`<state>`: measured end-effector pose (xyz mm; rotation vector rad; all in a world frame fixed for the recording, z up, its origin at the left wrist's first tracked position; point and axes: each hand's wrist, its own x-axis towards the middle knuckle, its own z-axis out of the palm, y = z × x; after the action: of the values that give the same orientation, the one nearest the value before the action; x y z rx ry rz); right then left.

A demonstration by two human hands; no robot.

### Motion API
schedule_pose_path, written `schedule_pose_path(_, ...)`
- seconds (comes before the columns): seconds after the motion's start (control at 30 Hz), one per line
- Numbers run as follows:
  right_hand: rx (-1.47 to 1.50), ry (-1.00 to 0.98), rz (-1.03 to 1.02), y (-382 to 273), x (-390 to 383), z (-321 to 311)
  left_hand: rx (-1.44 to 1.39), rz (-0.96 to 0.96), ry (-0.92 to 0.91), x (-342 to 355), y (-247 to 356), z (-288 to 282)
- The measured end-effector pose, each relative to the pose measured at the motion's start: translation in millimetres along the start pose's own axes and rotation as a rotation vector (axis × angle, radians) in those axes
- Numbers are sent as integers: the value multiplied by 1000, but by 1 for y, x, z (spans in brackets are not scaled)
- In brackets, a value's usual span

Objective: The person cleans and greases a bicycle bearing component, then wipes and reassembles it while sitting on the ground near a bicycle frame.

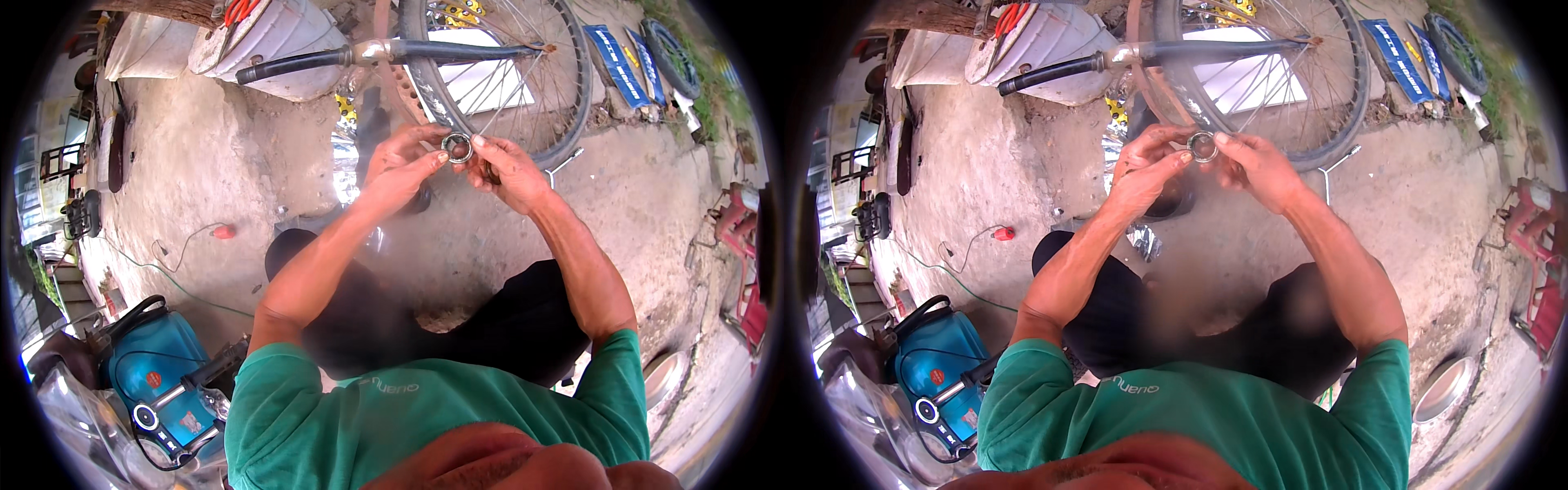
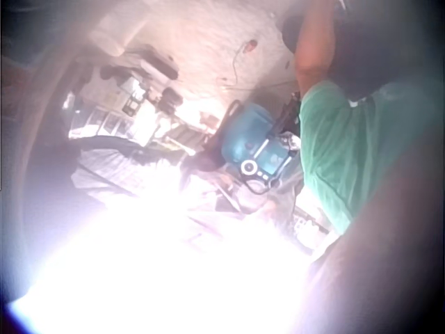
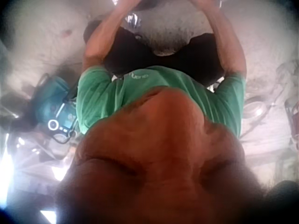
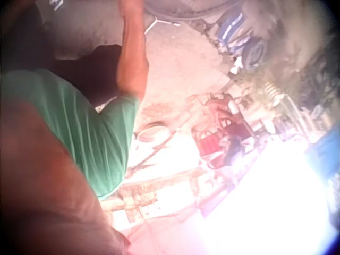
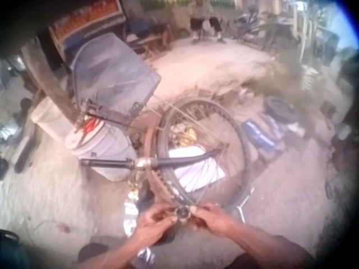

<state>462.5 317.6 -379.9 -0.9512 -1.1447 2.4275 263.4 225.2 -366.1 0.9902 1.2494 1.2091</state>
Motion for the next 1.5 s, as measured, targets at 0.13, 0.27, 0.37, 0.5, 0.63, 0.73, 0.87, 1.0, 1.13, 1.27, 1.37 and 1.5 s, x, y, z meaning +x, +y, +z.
schedule_pose_path(0.13, 132, -31, 35, 4, 2, -3, -7, 35, -16, 1, -8, 0)
schedule_pose_path(0.27, 166, -54, 48, 3, 1, -2, -45, -31, -46, 0, -1, 1)
schedule_pose_path(0.37, 251, -100, 64, 4, 1, -6, -51, 32, -83, 2, -3, -1)
schedule_pose_path(0.5, 331, -122, 109, 3, -1, -6, 286, 202, -69, 1, 10, -2)
schedule_pose_path(0.63, 331, -135, 139, 2, -2, -9, 565, 452, -46, 3, 17, -10)
schedule_pose_path(0.73, 364, -146, 149, 4, -1, -11, 567, 475, -108, 1, 19, -11)
schedule_pose_path(0.87, 337, -177, 166, 4, 0, -15, 675, 501, -178, 0, 20, -6)
schedule_pose_path(1.0, 254, -63, 140, 2, -2, -13, 697, 500, -205, -3, 14, -4)
schedule_pose_path(1.13, 175, -45, 24, -3, -4, -13, 540, 234, -227, -12, 15, 4)
schedule_pose_path(1.27, 117, -38, -53, -3, -3, -16, 57, -235, -275, -17, 25, 6)
schedule_pose_path(1.37, -37, 50, -91, 1, -6, -12, -11, -305, -283, -13, 29, 2)
schedule_pose_path(1.5, -285, 126, -213, -8, -8, 2, 27, -349, -328, -10, -6, -2)
